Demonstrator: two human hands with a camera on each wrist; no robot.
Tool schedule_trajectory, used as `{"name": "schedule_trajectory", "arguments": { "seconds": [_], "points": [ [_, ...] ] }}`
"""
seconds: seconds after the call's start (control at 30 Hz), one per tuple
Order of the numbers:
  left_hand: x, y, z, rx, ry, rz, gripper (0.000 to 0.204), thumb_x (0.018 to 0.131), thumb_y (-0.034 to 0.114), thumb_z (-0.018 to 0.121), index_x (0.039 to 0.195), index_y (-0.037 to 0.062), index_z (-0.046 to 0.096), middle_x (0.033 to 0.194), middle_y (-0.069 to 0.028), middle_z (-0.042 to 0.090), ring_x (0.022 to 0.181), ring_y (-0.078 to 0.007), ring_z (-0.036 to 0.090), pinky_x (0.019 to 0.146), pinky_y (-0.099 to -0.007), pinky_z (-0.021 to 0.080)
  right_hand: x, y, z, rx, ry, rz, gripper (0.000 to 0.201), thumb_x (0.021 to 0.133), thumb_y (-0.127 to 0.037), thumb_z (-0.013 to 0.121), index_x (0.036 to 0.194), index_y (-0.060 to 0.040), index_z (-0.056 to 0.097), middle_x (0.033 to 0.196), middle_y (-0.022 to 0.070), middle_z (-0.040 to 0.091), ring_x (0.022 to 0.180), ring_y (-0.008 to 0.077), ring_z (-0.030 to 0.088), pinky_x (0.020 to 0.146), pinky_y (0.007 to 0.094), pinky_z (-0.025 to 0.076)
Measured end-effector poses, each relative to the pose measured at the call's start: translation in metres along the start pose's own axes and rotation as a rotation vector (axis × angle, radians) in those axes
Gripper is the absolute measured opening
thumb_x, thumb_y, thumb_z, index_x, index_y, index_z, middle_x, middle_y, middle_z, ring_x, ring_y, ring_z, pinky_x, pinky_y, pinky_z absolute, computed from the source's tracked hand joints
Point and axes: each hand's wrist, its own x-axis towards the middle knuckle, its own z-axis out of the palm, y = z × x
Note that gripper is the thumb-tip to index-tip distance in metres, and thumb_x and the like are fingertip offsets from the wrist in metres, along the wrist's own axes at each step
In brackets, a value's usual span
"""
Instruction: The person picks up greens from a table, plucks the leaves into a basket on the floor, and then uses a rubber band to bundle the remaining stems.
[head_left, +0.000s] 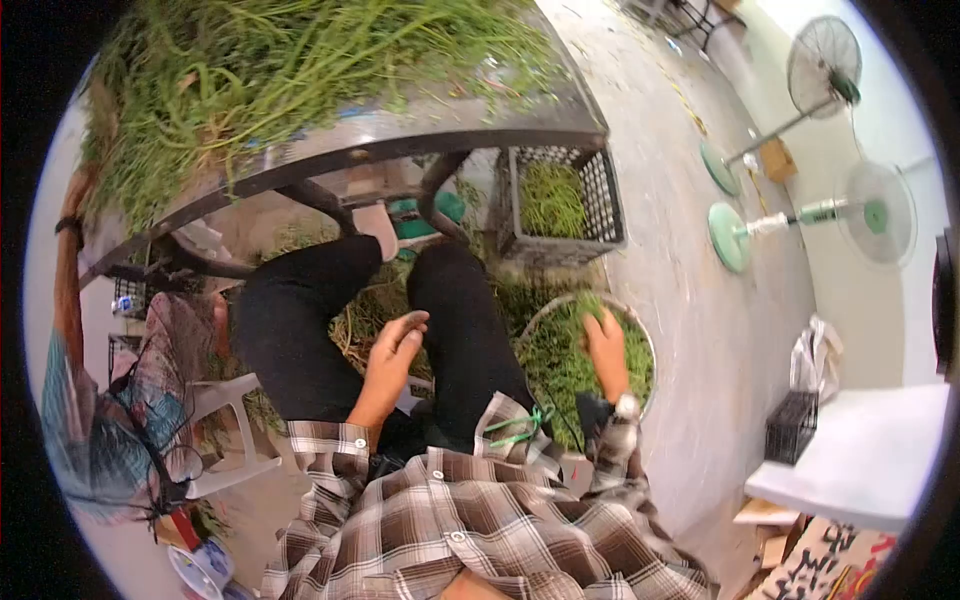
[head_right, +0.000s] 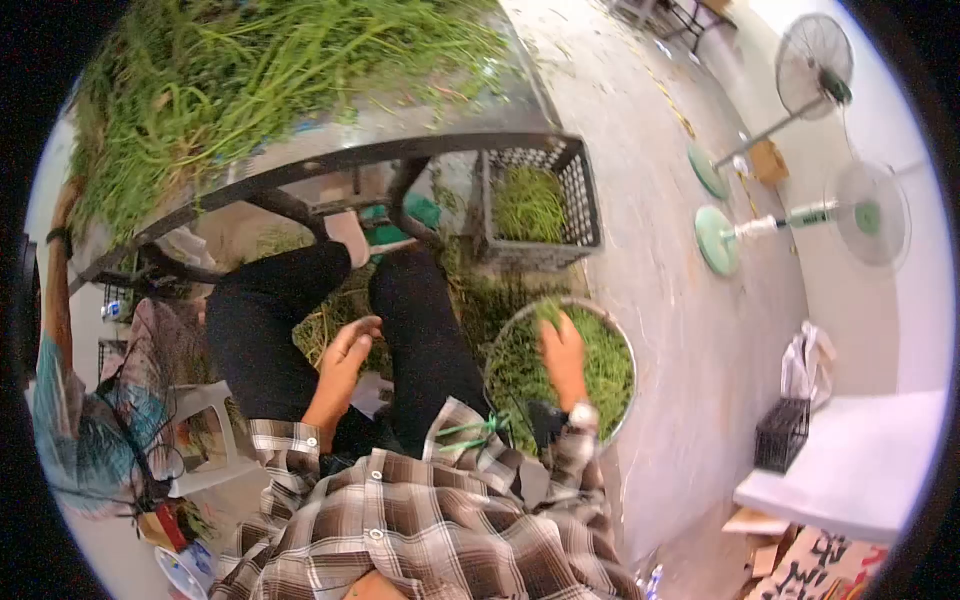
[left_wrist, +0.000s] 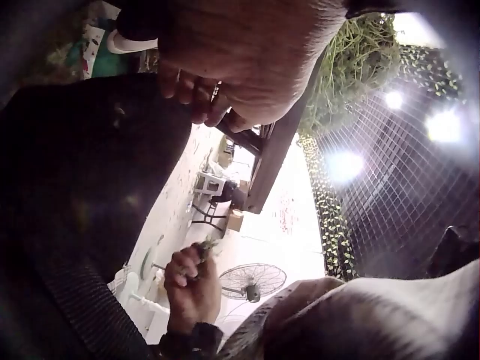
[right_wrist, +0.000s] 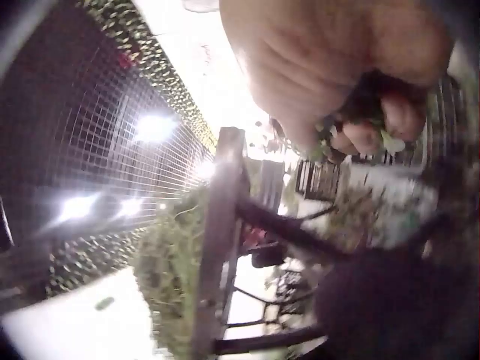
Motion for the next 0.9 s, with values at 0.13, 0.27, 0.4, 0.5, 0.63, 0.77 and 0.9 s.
{"name": "schedule_trajectory", "arguments": {
  "seconds": [0.13, 0.27, 0.4, 0.5, 0.63, 0.77, 0.9],
  "points": [
    [-0.001, 0.002, 0.0, -0.029, -0.03, -0.042, 0.033, 0.09, 0.017, 0.047, 0.12, 0.0029, 0.052, 0.114, -0.0074, 0.049, 0.108, -0.0176, 0.048, 0.094, -0.031, 0.037, -0.021, 0.071, -0.034, -0.848, 0.224, -0.23, 0.035, 0.083, -0.017, 0.053, 0.112, 0.0017, 0.051, 0.108, 0.0218, 0.053, 0.102, 0.0356, 0.048, 0.091, 0.0418, 0.037],
    [-0.002, 0.005, 0.0, 0.084, -0.013, 0.002, 0.032, 0.089, 0.015, 0.047, 0.118, 0.0021, 0.052, 0.116, -0.0094, 0.043, 0.112, -0.0204, 0.044, 0.095, -0.0323, 0.036, -0.024, 0.06, -0.03, -0.626, 0.156, -0.142, 0.031, 0.082, -0.016, 0.053, 0.107, 0.003, 0.053, 0.108, 0.0208, 0.052, 0.1, 0.0356, 0.049, 0.089, 0.0395, 0.038],
    [-0.003, 0.003, -0.002, 0.132, 0.04, 0.029, 0.032, 0.088, 0.016, 0.048, 0.117, 0.002, 0.053, 0.118, -0.0107, 0.04, 0.113, -0.022, 0.043, 0.095, -0.0327, 0.036, -0.014, 0.031, 0.003, -0.442, 0.028, -0.158, 0.029, 0.082, -0.015, 0.053, 0.104, 0.0041, 0.054, 0.104, 0.0201, 0.053, 0.098, 0.0348, 0.051, 0.086, 0.0382, 0.04],
    [-0.003, -0.008, -0.009, 0.155, 0.107, 0.094, 0.032, 0.088, 0.018, 0.048, 0.115, 0.0018, 0.054, 0.119, -0.0108, 0.039, 0.111, -0.0224, 0.043, 0.093, -0.0326, 0.037, -0.006, 0.018, 0.028, -0.416, -0.03, -0.265, 0.029, 0.083, -0.015, 0.052, 0.104, 0.0043, 0.054, 0.103, 0.0195, 0.054, 0.098, 0.0342, 0.051, 0.085, 0.0378, 0.04],
    [-0.003, -0.015, -0.013, 0.101, 0.162, 0.098, 0.031, 0.086, 0.018, 0.051, 0.111, 0.001, 0.056, 0.116, -0.0106, 0.039, 0.109, -0.0231, 0.043, 0.093, -0.0334, 0.037, -0.009, -0.008, 0.048, -0.382, -0.127, -0.253, 0.027, 0.083, -0.014, 0.051, 0.104, 0.0032, 0.055, 0.105, 0.0184, 0.054, 0.096, 0.0337, 0.053, 0.083, 0.0376, 0.042],
    [0.001, -0.029, -0.013, 0.078, 0.178, 0.088, 0.03, 0.085, 0.018, 0.051, 0.109, 0.0004, 0.058, 0.114, -0.0115, 0.041, 0.11, -0.024, 0.042, 0.093, -0.0338, 0.037, -0.011, -0.006, 0.057, -0.385, -0.144, -0.324, 0.025, 0.084, -0.015, 0.05, 0.101, 0.0028, 0.057, 0.099, 0.0183, 0.056, 0.093, 0.034, 0.054, 0.082, 0.0371, 0.042],
    [0.003, -0.032, -0.011, 0.015, 0.154, 0.057, 0.03, 0.085, 0.018, 0.051, 0.108, 0.0006, 0.058, 0.113, -0.0118, 0.042, 0.111, -0.0242, 0.041, 0.093, -0.0342, 0.037, -0.013, 0.003, 0.056, -0.346, -0.197, -0.226, 0.025, 0.084, -0.015, 0.05, 0.1, 0.0029, 0.057, 0.098, 0.0183, 0.056, 0.092, 0.0338, 0.054, 0.082, 0.0371, 0.042]
  ]
}}
